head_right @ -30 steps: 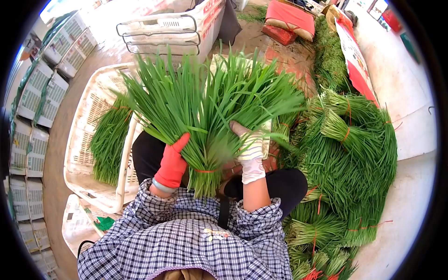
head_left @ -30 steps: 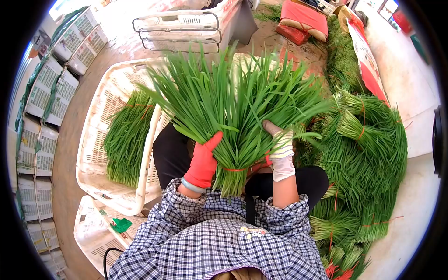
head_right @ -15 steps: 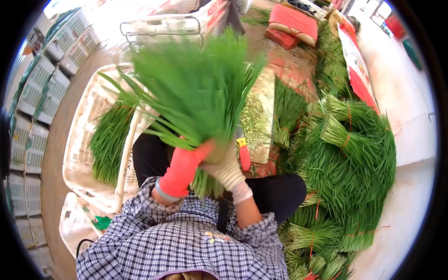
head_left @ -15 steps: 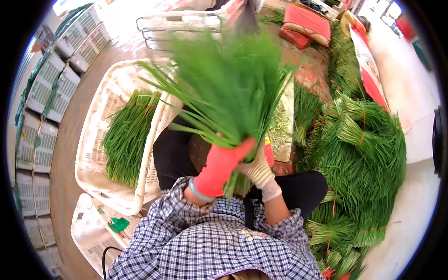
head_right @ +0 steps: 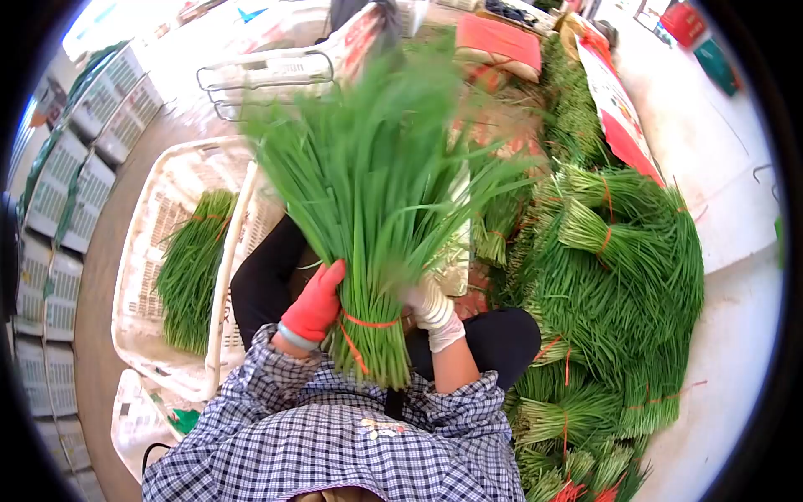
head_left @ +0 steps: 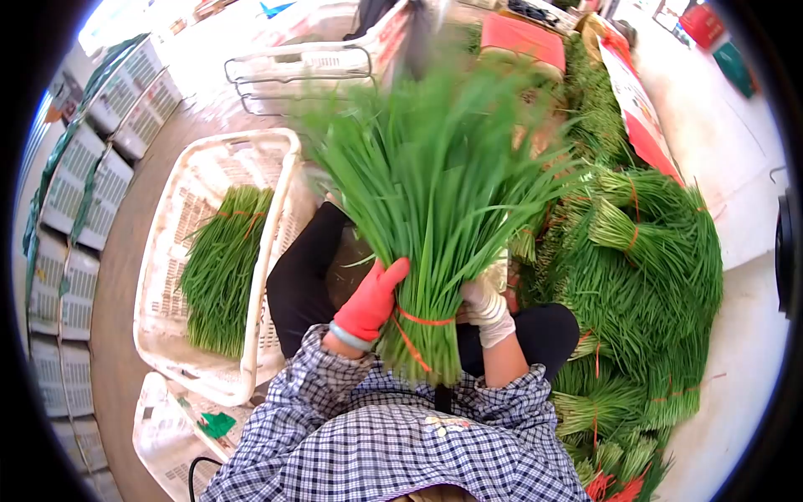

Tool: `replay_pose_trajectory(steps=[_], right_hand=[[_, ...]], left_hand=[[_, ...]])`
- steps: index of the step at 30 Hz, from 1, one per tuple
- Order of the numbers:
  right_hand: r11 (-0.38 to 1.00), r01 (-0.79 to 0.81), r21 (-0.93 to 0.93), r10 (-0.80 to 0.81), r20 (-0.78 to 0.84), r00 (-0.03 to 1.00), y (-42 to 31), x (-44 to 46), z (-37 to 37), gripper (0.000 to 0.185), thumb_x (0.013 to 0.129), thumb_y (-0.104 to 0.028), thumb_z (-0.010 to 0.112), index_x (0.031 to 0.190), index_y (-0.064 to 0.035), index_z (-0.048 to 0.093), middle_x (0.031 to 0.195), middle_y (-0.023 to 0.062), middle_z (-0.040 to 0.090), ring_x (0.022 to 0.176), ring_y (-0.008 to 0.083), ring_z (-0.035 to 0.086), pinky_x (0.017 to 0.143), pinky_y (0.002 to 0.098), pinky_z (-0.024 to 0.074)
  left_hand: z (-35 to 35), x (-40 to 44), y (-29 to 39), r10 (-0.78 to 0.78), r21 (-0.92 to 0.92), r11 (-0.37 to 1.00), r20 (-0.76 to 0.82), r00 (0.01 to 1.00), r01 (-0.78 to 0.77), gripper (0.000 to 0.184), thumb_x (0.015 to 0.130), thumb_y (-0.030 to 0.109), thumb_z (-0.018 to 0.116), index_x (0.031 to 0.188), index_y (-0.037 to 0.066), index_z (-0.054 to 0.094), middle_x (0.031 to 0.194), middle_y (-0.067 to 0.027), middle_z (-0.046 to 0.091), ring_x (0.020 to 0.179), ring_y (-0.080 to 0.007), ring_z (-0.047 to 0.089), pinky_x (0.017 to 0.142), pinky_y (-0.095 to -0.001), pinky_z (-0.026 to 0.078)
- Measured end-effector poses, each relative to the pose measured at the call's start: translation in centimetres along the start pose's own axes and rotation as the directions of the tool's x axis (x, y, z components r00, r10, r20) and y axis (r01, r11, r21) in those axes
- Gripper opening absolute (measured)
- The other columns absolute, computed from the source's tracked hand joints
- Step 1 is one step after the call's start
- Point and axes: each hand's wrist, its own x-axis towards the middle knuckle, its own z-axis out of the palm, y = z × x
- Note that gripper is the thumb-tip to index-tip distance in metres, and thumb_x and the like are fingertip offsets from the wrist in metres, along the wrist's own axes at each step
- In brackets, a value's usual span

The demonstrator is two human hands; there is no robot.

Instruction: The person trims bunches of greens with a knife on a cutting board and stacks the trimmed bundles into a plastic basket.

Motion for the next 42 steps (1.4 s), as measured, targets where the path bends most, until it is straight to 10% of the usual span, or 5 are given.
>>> replay_pose_trajectory(steps=[10, 15, 25, 30, 42], right_hand=[[0.076, 0.146, -0.986, -0.344, 0.111, 0.932, 0.7, 4.7, 0.8, 0.034, 0.101, -0.038, 0.048, 0.1, -0.0052, 0.058, 0.083, 0.0017, 0.063, 0.068, 0.0124, 0.059, 0.064, 0.0298, 0.0507], [0.991, 0.121, 0.05, -0.081, -0.495, 0.865, 0.2, 3.7, 0.6, 0.03, 0.087, -0.005, 0.069, 0.115, 0.0025, 0.064, 0.102, 0.0107, 0.072, 0.085, 0.0158, 0.069, 0.074, 0.0301, 0.0583], [0.8, -0.189, -0.57, -0.286, -0.638, 0.715, -9.0, 3.5, 6.4, 0.11, 0.069, -0.029, 0.084, 0.146, 0.0131, 0.018, 0.142, 0.0325, 0.038, 0.137, 0.0342, 0.036, 0.116, 0.0353, 0.0258], [-0.184, 0.185, -0.965, -0.502, 0.254, 0.827, -14.6, 4.0, 4.3, 0.084, 0.065, -0.011, 0.076, 0.142, -0.0041, 0.043, 0.146, 0.0188, 0.042, 0.137, 0.0362, 0.038, 0.115, 0.0567, 0.0258], [0.142, 0.218, -0.966, -0.186, 0.19, 0.964, -17.6, 6.8, 1.2, 0.032, 0.082, -0.022, 0.071, 0.108, -0.0047, 0.068, 0.101, 0.0191, 0.066, 0.096, 0.0368, 0.063, 0.086, 0.0414, 0.0501]], left_hand=[[2.4, -0.9, 1.1, 0.25, 0.228, 0.95, -0.138, 0.958, -0.215, 0.062, 0.083, 0.009, 0.074, 0.137, 0.0, 0.044, 0.126, -0.008, 0.059, 0.116, -0.0189, 0.056, 0.098, -0.0332, 0.046], [1.4, -1.0, 2.0, 0.117, 0.002, 0.993, -0.198, 0.973, -0.119, 0.05, 0.084, 0.009, 0.071, 0.13, 0.0, 0.052, 0.12, -0.008, 0.063, 0.108, -0.0185, 0.061, 0.095, -0.0332, 0.048], [1.3, -2.1, 1.5, 0.062, -0.13, 0.988, -0.199, 0.978, -0.089, 0.049, 0.089, 0.019, 0.064, 0.132, 0.001, 0.051, 0.122, -0.0089, 0.063, 0.105, -0.021, 0.064, 0.092, -0.0341, 0.052], [0.9, -2.2, 1.1, 0.058, -0.033, 0.997, -0.207, 0.977, -0.066, 0.046, 0.088, 0.013, 0.065, 0.13, 0.0, 0.053, 0.12, -0.0088, 0.064, 0.105, -0.02, 0.064, 0.092, -0.0338, 0.051], [1.1, -2.5, 1.1, 0.026, 0.078, 0.997, -0.171, 0.985, -0.013, 0.044, 0.086, 0.008, 0.066, 0.127, 0.0, 0.055, 0.117, -0.0078, 0.066, 0.103, -0.0187, 0.064, 0.091, -0.0327, 0.051]])
